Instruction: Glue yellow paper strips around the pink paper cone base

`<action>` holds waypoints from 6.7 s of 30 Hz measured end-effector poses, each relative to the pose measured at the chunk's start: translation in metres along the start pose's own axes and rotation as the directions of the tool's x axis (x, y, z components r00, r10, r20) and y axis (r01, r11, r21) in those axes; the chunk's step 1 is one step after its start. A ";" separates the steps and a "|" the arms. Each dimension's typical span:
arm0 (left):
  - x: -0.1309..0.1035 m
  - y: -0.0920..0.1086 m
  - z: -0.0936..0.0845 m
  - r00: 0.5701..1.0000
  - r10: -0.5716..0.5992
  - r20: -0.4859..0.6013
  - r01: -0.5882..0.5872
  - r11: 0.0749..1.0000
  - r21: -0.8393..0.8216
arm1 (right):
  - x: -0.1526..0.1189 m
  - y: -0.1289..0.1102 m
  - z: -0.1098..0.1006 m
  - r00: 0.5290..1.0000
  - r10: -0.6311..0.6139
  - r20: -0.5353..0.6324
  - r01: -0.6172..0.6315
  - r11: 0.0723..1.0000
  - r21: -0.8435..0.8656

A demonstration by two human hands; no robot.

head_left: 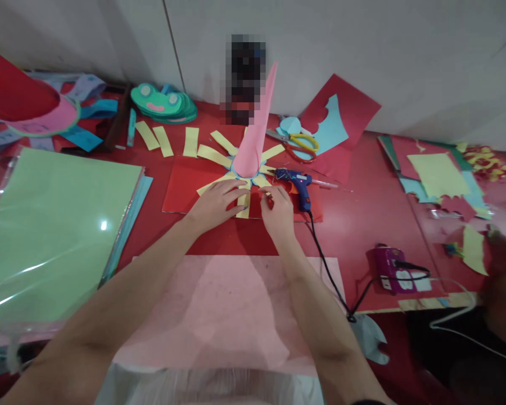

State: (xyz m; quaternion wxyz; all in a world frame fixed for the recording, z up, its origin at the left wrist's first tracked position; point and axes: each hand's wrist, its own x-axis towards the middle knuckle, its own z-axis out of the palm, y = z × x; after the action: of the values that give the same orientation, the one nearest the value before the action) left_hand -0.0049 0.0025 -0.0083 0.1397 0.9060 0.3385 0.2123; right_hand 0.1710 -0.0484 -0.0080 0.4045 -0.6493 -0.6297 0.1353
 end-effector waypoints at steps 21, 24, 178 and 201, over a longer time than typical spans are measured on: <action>-0.002 0.000 0.003 0.977 0.049 0.207 -0.053 0.999 0.011 | 0.000 -0.001 0.004 0.994 -0.047 0.099 0.051 0.998 -0.032; -0.003 -0.001 0.004 0.976 0.062 0.208 -0.066 0.998 0.011 | 0.000 -0.001 0.004 0.994 -0.055 0.099 0.059 0.998 -0.034; 0.001 0.007 -0.005 0.981 -0.192 0.033 0.193 0.980 -0.039 | 0.003 -0.011 0.011 0.961 0.053 0.270 -0.002 0.983 -0.185; 0.002 0.007 -0.003 0.972 -0.215 0.094 0.216 0.976 -0.007 | 0.003 -0.010 0.012 0.952 0.005 0.307 0.071 0.969 -0.236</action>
State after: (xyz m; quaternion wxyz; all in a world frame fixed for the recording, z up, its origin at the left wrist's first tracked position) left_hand -0.0009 -0.0007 -0.0022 0.1854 0.8715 0.4261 0.1564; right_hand 0.1561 -0.0424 -0.0081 0.2215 -0.6547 -0.7072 0.1488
